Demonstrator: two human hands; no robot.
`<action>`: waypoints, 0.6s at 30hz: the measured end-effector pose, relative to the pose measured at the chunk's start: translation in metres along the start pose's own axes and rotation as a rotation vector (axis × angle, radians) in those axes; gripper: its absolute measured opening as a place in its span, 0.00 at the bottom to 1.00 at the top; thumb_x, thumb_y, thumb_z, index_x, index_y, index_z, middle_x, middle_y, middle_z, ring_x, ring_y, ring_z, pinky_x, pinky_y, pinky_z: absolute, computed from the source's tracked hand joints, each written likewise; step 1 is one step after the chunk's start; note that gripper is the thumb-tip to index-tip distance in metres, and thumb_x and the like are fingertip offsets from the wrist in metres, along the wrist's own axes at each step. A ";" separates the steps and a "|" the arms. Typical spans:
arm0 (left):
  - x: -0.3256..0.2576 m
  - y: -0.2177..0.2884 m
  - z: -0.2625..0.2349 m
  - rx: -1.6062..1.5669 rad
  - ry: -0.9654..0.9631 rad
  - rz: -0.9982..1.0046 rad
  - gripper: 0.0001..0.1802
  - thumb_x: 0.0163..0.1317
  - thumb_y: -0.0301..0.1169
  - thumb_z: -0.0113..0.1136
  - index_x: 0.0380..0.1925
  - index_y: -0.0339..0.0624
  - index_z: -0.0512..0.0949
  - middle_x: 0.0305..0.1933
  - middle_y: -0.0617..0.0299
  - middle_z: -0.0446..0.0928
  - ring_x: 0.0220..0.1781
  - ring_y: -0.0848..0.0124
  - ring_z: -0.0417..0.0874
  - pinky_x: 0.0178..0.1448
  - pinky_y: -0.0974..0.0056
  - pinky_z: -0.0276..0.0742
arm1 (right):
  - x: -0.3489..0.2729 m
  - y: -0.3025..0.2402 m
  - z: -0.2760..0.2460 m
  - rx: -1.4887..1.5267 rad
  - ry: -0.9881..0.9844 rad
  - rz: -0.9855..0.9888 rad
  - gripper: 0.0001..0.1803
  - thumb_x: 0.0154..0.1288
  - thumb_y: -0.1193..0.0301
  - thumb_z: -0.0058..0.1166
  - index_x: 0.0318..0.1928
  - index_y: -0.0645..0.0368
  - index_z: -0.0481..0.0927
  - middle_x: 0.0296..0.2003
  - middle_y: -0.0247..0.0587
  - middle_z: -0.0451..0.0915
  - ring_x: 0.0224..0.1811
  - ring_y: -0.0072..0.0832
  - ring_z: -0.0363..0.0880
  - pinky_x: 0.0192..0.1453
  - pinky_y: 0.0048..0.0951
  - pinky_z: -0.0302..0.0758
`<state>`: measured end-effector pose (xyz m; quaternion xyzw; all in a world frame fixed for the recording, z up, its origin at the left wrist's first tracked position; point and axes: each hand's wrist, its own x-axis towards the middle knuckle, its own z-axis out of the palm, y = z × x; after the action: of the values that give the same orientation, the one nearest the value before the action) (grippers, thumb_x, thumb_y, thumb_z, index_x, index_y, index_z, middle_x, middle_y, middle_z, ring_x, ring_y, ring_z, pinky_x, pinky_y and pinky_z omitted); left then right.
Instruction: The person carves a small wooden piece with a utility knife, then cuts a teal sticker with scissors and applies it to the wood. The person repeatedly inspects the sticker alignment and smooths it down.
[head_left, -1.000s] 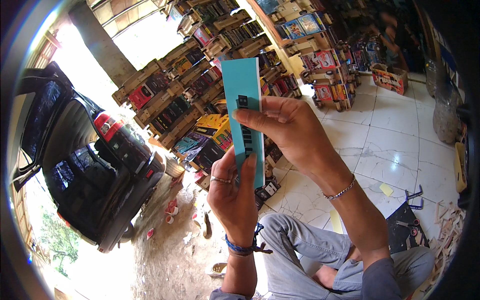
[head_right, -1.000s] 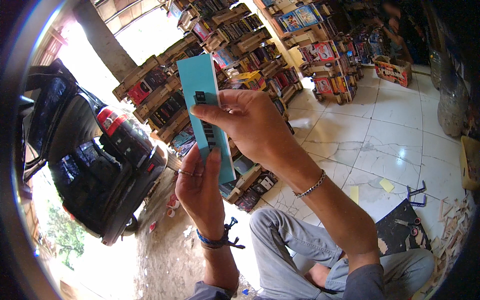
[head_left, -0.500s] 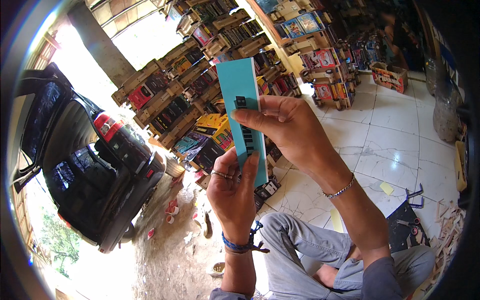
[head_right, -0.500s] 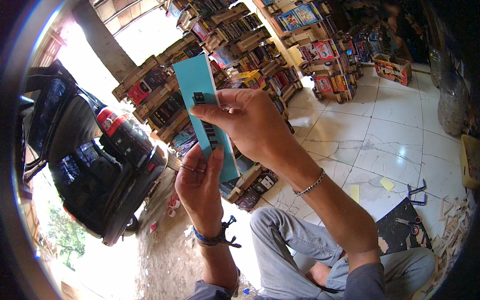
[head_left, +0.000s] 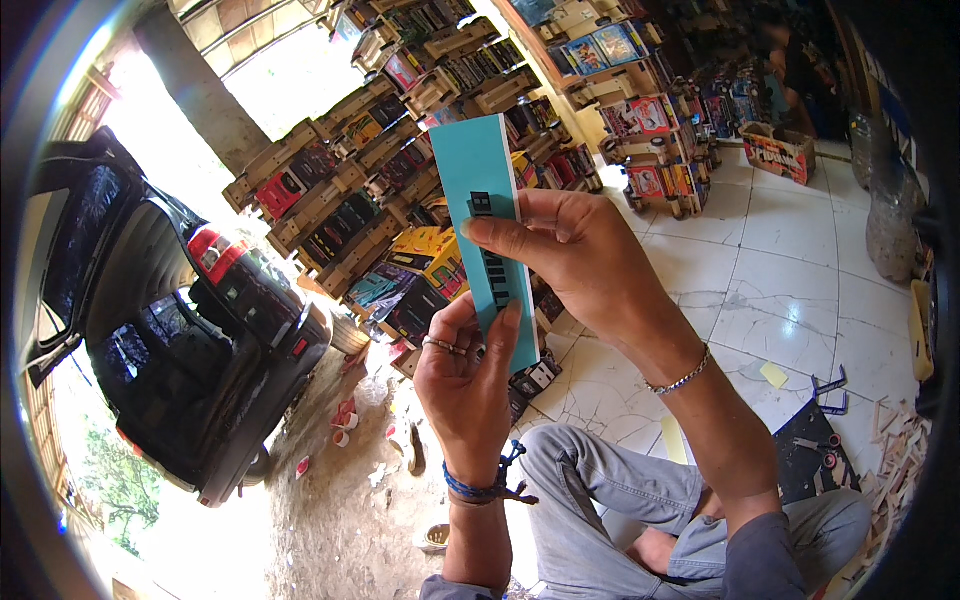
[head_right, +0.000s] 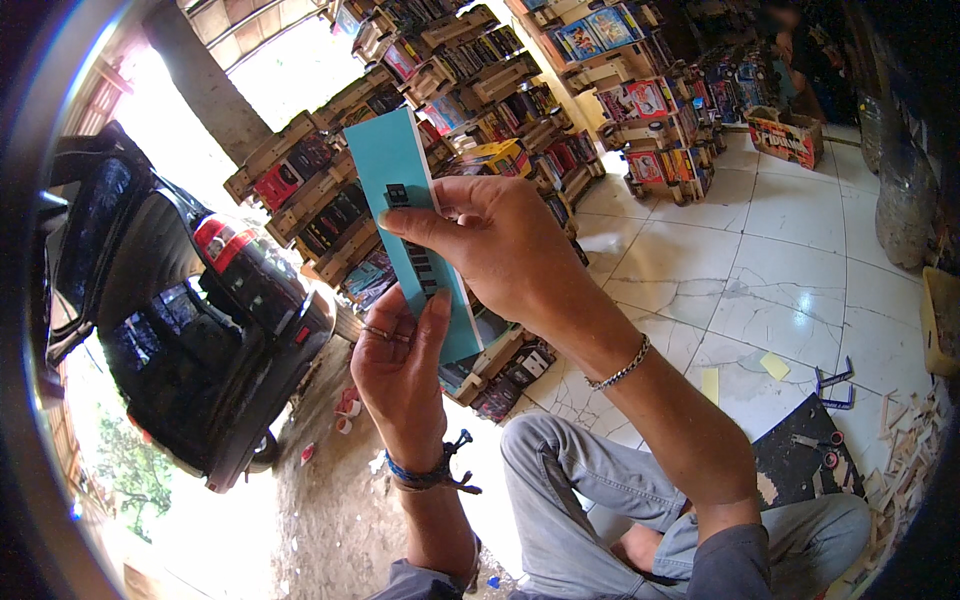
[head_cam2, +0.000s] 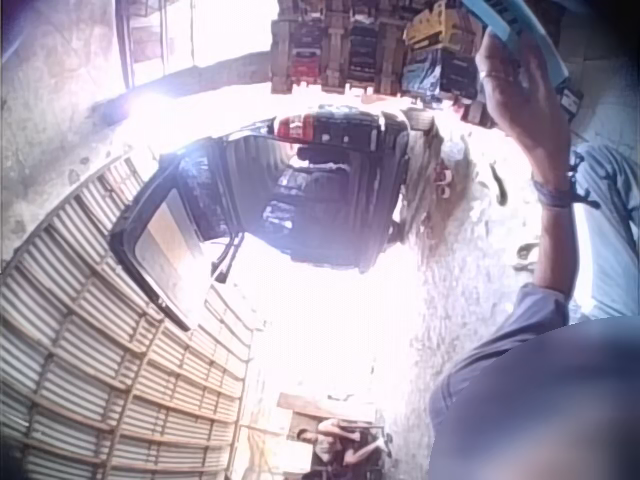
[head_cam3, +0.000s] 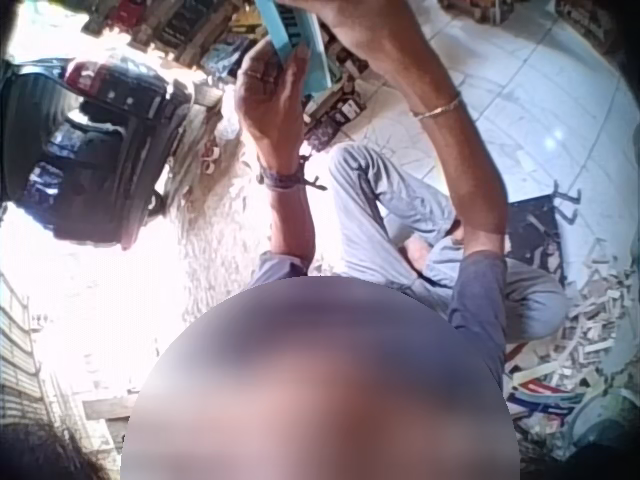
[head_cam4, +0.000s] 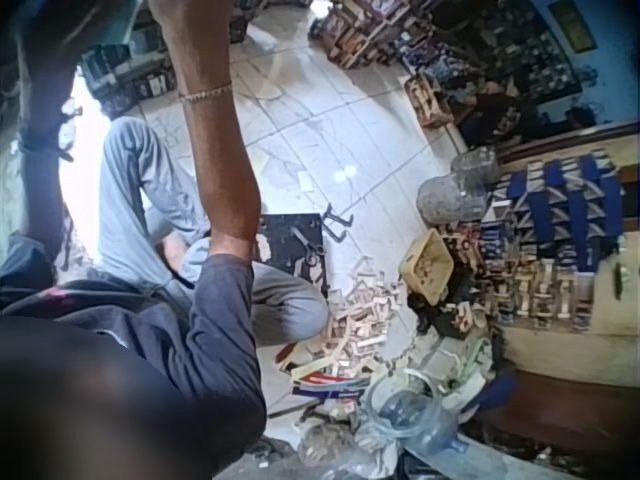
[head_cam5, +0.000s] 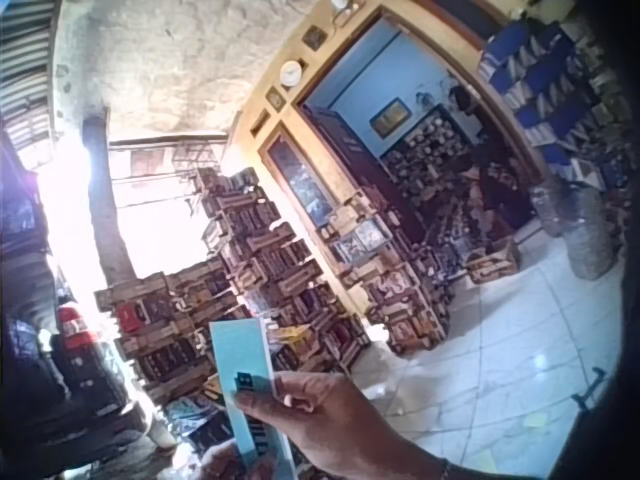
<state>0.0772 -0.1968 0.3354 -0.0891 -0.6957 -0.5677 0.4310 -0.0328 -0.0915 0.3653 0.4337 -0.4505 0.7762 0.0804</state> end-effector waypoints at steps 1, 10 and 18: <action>0.000 0.000 0.000 0.039 0.002 0.011 0.17 0.68 0.21 0.66 0.56 0.31 0.79 0.48 0.60 0.85 0.49 0.79 0.84 0.55 0.73 0.79 | 0.000 0.000 0.000 0.015 -0.005 0.003 0.17 0.70 0.59 0.65 0.45 0.61 0.89 0.30 0.35 0.88 0.32 0.15 0.82 0.36 0.24 0.77; 0.001 -0.001 -0.001 0.033 -0.008 -0.022 0.17 0.67 0.20 0.66 0.55 0.31 0.77 0.49 0.58 0.84 0.50 0.77 0.84 0.55 0.71 0.81 | -0.002 -0.004 -0.001 0.025 -0.022 0.011 0.16 0.71 0.61 0.64 0.48 0.61 0.89 0.33 0.35 0.89 0.35 0.15 0.83 0.39 0.23 0.78; 0.001 -0.001 -0.002 -0.008 -0.022 -0.053 0.17 0.67 0.20 0.66 0.54 0.31 0.75 0.49 0.57 0.83 0.51 0.76 0.84 0.55 0.70 0.82 | -0.001 -0.005 -0.001 0.015 -0.029 0.039 0.16 0.70 0.61 0.65 0.48 0.61 0.89 0.33 0.35 0.89 0.35 0.15 0.83 0.39 0.23 0.79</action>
<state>0.0768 -0.1988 0.3356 -0.0788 -0.7004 -0.5804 0.4077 -0.0297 -0.0874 0.3674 0.4368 -0.4540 0.7746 0.0555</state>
